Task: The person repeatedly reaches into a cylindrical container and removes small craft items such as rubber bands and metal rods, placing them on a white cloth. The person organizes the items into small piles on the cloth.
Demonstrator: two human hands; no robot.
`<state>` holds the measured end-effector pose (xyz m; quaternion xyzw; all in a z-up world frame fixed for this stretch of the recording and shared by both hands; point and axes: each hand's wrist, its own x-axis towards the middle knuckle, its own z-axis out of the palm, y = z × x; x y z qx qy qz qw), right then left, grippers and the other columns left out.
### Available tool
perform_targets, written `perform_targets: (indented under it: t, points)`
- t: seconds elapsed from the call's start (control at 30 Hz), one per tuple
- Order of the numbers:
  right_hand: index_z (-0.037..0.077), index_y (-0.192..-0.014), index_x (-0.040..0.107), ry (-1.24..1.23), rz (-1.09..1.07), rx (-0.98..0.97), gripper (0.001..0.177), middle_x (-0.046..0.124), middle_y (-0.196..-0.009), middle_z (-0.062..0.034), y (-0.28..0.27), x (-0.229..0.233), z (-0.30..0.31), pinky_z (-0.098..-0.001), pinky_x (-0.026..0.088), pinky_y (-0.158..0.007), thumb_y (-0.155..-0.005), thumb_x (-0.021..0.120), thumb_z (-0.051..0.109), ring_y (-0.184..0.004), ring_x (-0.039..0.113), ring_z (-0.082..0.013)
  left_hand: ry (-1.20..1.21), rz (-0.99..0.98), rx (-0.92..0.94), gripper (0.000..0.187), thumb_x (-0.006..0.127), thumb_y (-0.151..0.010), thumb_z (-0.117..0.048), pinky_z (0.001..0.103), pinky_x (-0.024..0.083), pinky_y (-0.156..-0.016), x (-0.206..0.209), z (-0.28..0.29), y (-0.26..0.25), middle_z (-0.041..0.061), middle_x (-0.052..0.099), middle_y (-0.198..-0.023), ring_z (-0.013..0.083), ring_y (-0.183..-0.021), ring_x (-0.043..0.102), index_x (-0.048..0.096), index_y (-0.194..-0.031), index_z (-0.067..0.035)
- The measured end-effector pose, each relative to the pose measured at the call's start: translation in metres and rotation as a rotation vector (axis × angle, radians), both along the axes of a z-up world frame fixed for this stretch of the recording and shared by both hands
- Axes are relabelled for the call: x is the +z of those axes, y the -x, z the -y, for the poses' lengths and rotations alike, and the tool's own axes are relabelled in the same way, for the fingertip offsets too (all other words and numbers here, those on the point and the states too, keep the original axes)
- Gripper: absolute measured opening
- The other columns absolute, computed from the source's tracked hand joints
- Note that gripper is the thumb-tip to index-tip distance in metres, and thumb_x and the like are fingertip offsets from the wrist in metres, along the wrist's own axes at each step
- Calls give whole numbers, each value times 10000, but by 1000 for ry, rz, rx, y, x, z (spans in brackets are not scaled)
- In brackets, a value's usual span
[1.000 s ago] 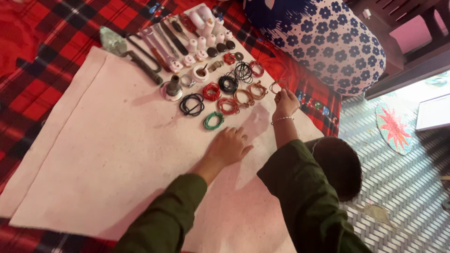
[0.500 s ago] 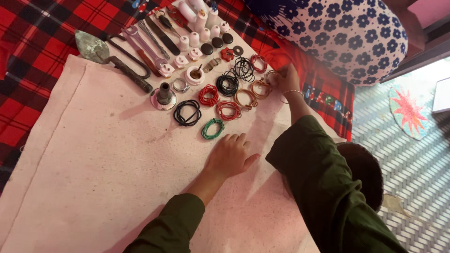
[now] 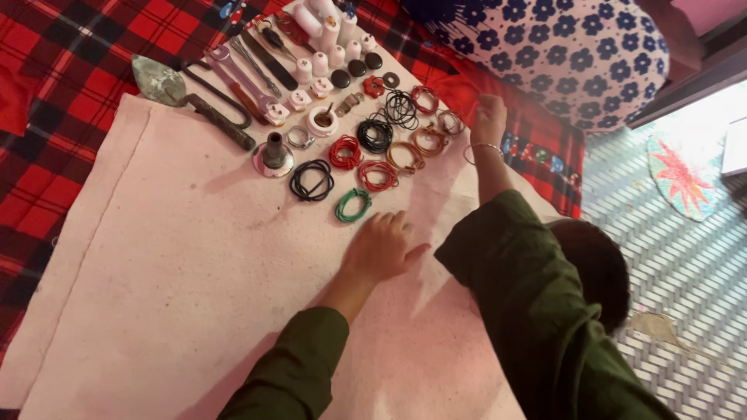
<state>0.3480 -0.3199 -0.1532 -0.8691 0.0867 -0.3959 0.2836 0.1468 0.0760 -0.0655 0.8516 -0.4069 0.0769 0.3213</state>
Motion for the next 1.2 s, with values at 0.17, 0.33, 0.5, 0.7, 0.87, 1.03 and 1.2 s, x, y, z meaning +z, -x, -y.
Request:
perform_targets:
  t: [0.17,0.33,0.5,0.7,0.87,1.03,1.2]
  points:
    - [8,-1091,691,-502,162,-38,333,725,-1056,-95,31,49,-48,-328,544,-880,-818,517,-69,-973,684,-180,-63,31,23,560,550,-973,-552,448,502,-868,-5,0,1,177,658,-1027,337,-954,646,707,-963,-15]
    - [-11,-1098,693,-636,136,182,237,672,-1004,-71,112,155,-121,-295,477,-698,-895,572,-2,-829,586,-140,-134,-86,50,563,527,-964,-588,474,483,-933,-2,6,4,160,671,-1099,320,-1016,653,725,-994,-62]
    - [14,-1086,673,-188,-66,216,161,605,-1031,-62,242,250,-135,-304,503,-798,-978,681,132,-925,571,-149,-217,-732,184,884,376,-924,-798,519,467,-1014,33,39,-9,233,644,-1293,402,-1203,615,556,-1378,-62]
    - [-10,-1231,636,447,-418,-594,545,575,-1211,-278,365,243,-58,-632,417,-923,-859,858,320,-1148,521,-515,-113,-728,73,1182,500,-759,-872,459,485,-1039,100,98,3,266,568,-1405,378,-1282,592,350,-1521,20]
    - [2,-1180,707,-397,-446,-198,448,751,-1110,-237,382,157,27,-479,552,-918,-824,758,269,-1070,702,-421,-113,-766,49,1168,635,-760,-795,432,489,-1062,109,151,35,288,594,-1393,383,-1289,610,393,-1490,84]
    - [31,-1225,701,147,-494,-394,450,706,-1124,-263,378,125,64,-495,522,-919,-802,774,164,-1069,663,-451,32,-1172,2,882,674,-795,-461,565,521,-923,96,165,41,232,511,-1458,466,-1288,567,337,-1517,-84]
    - [23,-1226,688,138,-356,-360,411,700,-1095,-271,390,141,22,-510,512,-903,-836,749,139,-1059,653,-460,171,-1359,40,782,567,-874,-119,736,556,-681,110,154,65,136,421,-1535,562,-1278,508,272,-1555,-364]
